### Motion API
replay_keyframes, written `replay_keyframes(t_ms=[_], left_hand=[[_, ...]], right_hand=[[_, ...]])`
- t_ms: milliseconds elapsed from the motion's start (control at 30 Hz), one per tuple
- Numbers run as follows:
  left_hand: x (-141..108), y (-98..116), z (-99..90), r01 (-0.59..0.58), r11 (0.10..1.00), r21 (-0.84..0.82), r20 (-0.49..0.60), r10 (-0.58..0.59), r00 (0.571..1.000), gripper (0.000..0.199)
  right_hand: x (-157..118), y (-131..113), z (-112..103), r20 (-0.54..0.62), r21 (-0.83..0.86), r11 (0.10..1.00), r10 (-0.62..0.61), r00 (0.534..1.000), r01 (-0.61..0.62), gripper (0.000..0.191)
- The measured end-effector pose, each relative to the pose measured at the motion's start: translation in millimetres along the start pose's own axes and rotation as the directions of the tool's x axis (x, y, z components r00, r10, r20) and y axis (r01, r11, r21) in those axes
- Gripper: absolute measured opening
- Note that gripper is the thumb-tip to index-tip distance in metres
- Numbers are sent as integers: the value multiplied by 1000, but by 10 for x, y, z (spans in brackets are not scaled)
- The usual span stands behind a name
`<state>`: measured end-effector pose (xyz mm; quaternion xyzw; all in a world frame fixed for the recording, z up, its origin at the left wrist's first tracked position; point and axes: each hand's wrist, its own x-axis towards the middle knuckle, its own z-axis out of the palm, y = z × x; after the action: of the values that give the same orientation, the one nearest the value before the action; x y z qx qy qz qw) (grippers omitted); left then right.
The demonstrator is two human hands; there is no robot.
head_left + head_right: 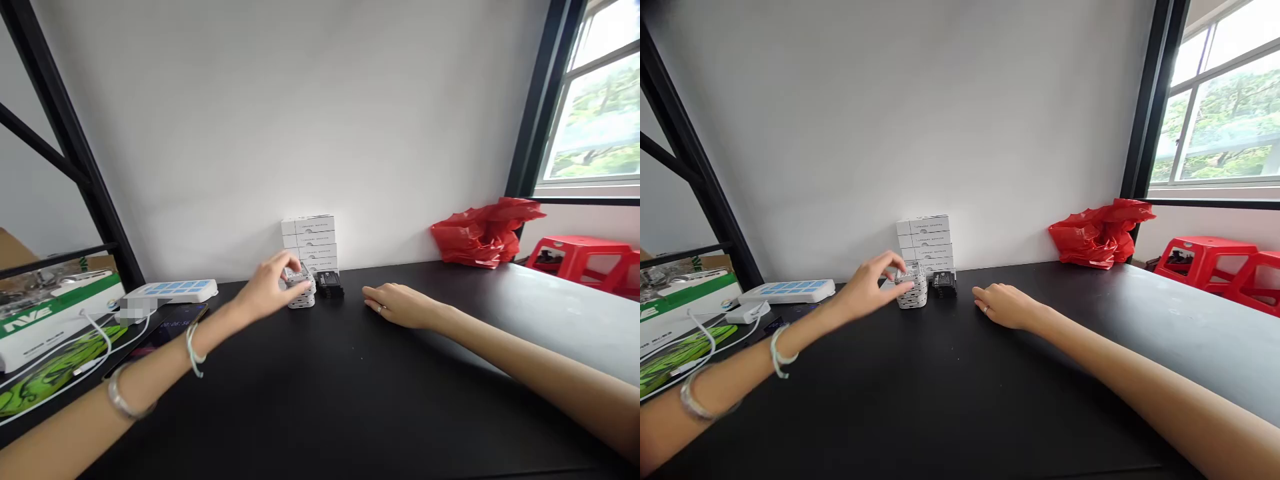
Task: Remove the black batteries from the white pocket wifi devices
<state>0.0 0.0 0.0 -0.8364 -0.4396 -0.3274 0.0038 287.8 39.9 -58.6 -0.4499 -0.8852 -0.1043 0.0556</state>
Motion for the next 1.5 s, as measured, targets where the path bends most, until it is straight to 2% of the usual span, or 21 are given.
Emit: replay_keyframes(t_ms=[67, 133, 167, 267, 367, 467, 533, 667, 733, 800, 867, 933, 967, 1033, 1100, 1167, 1233, 1300, 1367, 1500], left_hand=[[257, -172, -98, 135, 990, 40, 134, -140, 981, 51], [456, -347, -143, 206, 979, -4, 296, -195, 935, 68], [523, -420, -146, 218, 976, -17, 339, -199, 920, 73], [609, -552, -114, 218, 974, -53, 401, -180, 898, 82], [608, -583, -89, 217, 974, -64, 437, -168, 883, 86], [594, -548, -102, 219, 973, -73, 453, -164, 876, 88], [560, -463, -112, 188, 979, -76, 433, -137, 891, 88], [364, -96, -54, 27, 996, -84, 365, 6, 931, 88], [232, 125, 18, -49, 995, -84, 392, 79, 917, 88], [125, 299, 104, -77, 995, -67, 455, 99, 885, 86], [69, 390, 187, -70, 996, -54, 516, 88, 852, 88], [65, 404, 249, -35, 998, -43, 566, 54, 822, 95], [83, 393, 268, -16, 999, -40, 586, 36, 809, 98], [158, 355, 281, 2, 999, -43, 601, 24, 799, 92], [289, 315, 271, -42, 999, -6, 558, 38, 829, 64], [468, 278, 261, -103, 991, 86, 499, 47, 866, 39], [665, 234, 269, -129, 973, 189, 484, 22, 875, 30], [848, 178, 295, -123, 964, 236, 519, -18, 855, 35], [993, 120, 329, -123, 962, 246, 565, -39, 824, 50], [1139, 51, 386, -141, 961, 237, 624, -39, 781, 64]], right_hand=[[-3, -4, -2, -6, -4, 1000, -5, 1000, 5, 25], [-6, -12, -9, -9, -6, 1000, -7, 1000, 7, 25], [-7, -18, -13, -10, -6, 1000, -7, 1000, 7, 25], [-8, -31, -23, -13, 5, 1000, -6, 1000, 6, 24], [-9, -35, -22, -18, 33, 999, -5, 1000, 6, 22], [-13, -28, -18, -24, 78, 997, 3, 1000, -1, 20], [-15, -15, -25, -30, 119, 993, 18, 999, -15, 19], [-11, 26, -86, -41, 239, 969, 68, 997, -57, 17], [-6, 38, -134, -54, 290, 954, 97, 994, -77, 20], [-7, 34, -182, -68, 370, 925, 122, 990, -89, 26], [-20, 13, -222, -46, 532, 844, 118, 992, -75, 32], [-50, -20, -246, 16, 687, 725, 45, 999, -44, 42], [-72, -41, -252, 53, 729, 683, -7, 999, -33, 50], [-123, -99, -248, 128, 733, 679, -74, 989, -44, 71], [-174, -181, -231, 181, 686, 724, -81, 980, -67, 90], [-211, -280, -205, 182, 636, 770, -85, 980, -51, 102], [-227, -374, -177, 160, 600, 800, -98, 982, -18, 107], [-224, -438, -159, 151, 584, 812, -92, 984, -13, 112], [-212, -463, -161, 167, 586, 810, -87, 982, -28, 113], [-196, -444, -208, 225, 604, 796, -124, 967, -39, 100]])
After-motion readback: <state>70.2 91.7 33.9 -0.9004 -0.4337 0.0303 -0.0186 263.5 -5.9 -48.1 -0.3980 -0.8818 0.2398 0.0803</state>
